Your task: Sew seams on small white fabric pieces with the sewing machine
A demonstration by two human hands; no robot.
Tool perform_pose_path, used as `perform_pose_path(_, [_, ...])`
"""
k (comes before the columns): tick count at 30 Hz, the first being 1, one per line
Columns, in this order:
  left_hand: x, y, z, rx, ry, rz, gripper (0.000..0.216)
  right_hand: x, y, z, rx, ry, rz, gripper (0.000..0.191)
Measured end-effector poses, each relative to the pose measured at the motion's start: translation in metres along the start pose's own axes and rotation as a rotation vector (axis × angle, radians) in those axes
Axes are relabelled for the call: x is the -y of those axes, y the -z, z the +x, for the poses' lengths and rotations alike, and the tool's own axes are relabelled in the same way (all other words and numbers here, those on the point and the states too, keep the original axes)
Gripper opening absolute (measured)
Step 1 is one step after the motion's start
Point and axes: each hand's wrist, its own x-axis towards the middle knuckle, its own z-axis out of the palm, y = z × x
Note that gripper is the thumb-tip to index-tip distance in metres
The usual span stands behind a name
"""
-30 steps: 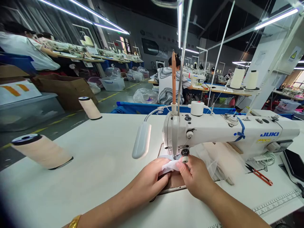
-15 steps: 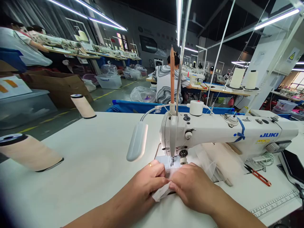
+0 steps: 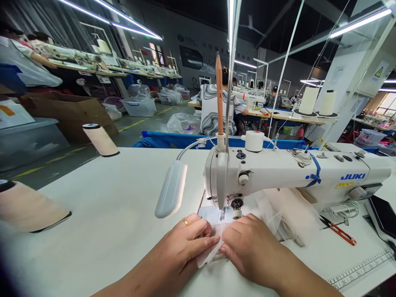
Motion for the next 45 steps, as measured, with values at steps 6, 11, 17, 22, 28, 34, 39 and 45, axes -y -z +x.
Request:
perform_pose_path(6, [0.009,-0.002,0.004,0.006,0.031,0.025,0.039,0.001,0.003,0.001,-0.002,-0.036,0.041,0.02])
perform_pose_path(11, [0.015,-0.006,0.007,0.035,0.075,-0.017,0.037,0.005,-0.007,0.003,-0.082,-0.042,0.097,0.042])
perform_pose_path(17, [0.017,0.008,0.02,0.173,0.242,-0.275,0.033,0.0,-0.021,0.01,-0.241,-0.099,0.028,0.016])
perform_pose_path(22, [0.016,0.02,0.03,0.254,0.265,-0.304,0.034,0.001,-0.008,0.016,-0.359,-0.131,0.238,0.025])
perform_pose_path(28, [0.014,0.015,0.019,0.179,0.138,-0.231,0.029,0.0,-0.005,0.01,-0.242,-0.032,0.162,0.031])
perform_pose_path(34, [0.0,0.021,0.007,0.165,-0.03,-0.111,0.031,0.006,0.001,-0.003,-0.046,-0.011,0.06,0.031])
perform_pose_path(39, [0.002,0.021,0.007,0.144,-0.038,-0.069,0.033,0.009,0.005,-0.001,0.029,-0.061,0.019,0.028])
perform_pose_path(45, [0.016,0.014,0.008,0.119,-0.028,-0.001,0.023,0.007,0.005,0.003,0.072,-0.087,0.003,0.02])
